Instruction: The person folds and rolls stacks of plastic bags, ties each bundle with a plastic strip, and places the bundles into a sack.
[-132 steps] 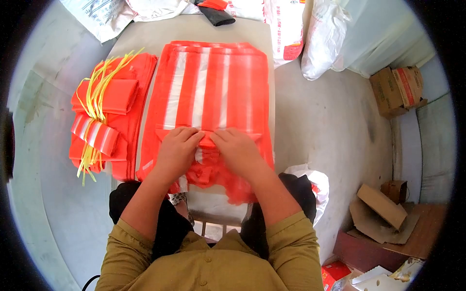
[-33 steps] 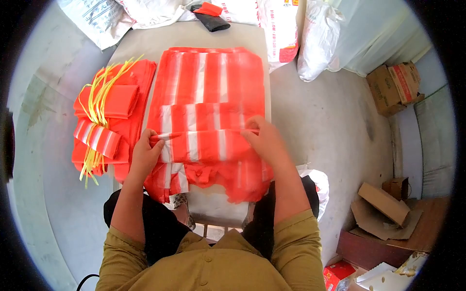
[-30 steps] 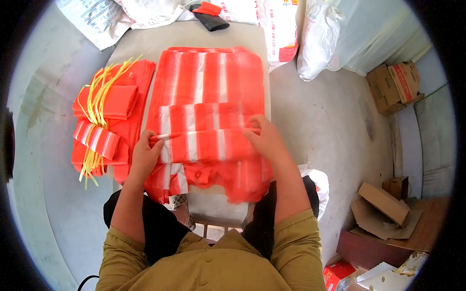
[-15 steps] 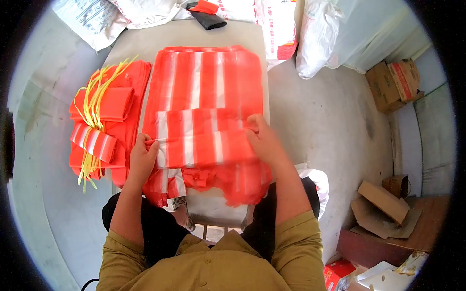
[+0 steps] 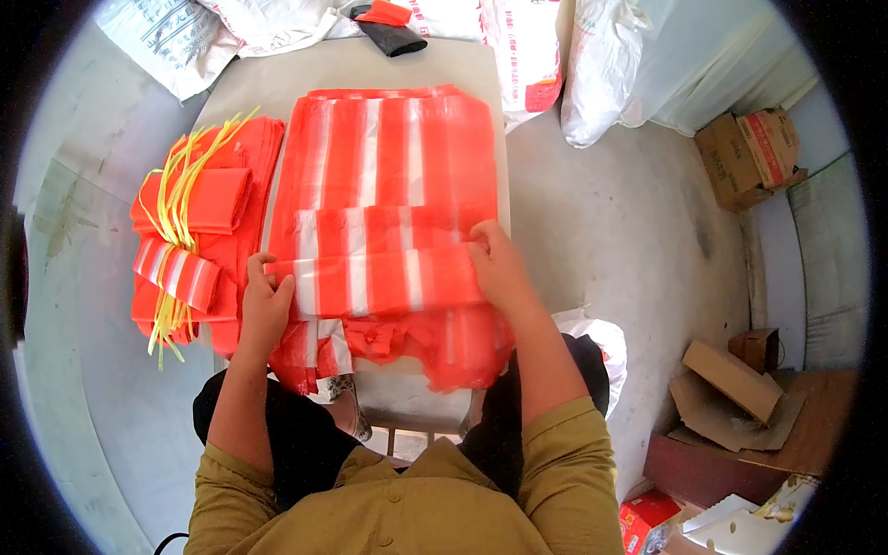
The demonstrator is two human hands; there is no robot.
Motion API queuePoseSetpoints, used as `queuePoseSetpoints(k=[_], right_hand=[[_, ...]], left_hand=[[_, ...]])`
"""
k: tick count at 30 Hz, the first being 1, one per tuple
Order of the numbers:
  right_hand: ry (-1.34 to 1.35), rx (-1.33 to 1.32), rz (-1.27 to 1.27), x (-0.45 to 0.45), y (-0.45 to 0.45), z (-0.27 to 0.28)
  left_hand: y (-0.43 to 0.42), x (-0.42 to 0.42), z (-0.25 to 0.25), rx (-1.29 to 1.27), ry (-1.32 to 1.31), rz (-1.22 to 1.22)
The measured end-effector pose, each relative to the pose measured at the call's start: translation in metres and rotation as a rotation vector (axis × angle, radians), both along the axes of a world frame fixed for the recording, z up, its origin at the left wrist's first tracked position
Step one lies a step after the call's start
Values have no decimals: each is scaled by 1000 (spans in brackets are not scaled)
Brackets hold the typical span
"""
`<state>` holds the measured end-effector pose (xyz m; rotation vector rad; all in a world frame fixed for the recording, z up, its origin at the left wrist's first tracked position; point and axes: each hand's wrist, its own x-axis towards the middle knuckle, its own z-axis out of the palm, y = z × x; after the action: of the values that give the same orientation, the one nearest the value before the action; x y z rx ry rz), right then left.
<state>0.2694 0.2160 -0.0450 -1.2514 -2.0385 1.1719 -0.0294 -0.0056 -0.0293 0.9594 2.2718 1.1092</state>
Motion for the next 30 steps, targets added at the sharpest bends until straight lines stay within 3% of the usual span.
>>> queuePoseSetpoints(k=[8,11,14,17,20,24,27,30], right_hand=[[26,21,-17,2,1,-3],[-109,285,49,5,0,0],[-334,293,-12,0,-13,31],[-281,648,112,-1,-16,45],[-259,643,493,-6,-44,55],[-278,613,683,-23,-62,50],[-313,616,672,-27,-59,46],[-321,635,651,-30,-57,42]], left_hand=[[4,2,-1,23,39,4],[6,2,-2,28,37,14],[5,-1,-7,35,33,11],[5,-1,-9,80,33,-4],[5,6,11,21,125,-42],[3,13,18,-4,673,-189],[5,20,22,155,765,-514],[8,34,30,-29,654,-652]])
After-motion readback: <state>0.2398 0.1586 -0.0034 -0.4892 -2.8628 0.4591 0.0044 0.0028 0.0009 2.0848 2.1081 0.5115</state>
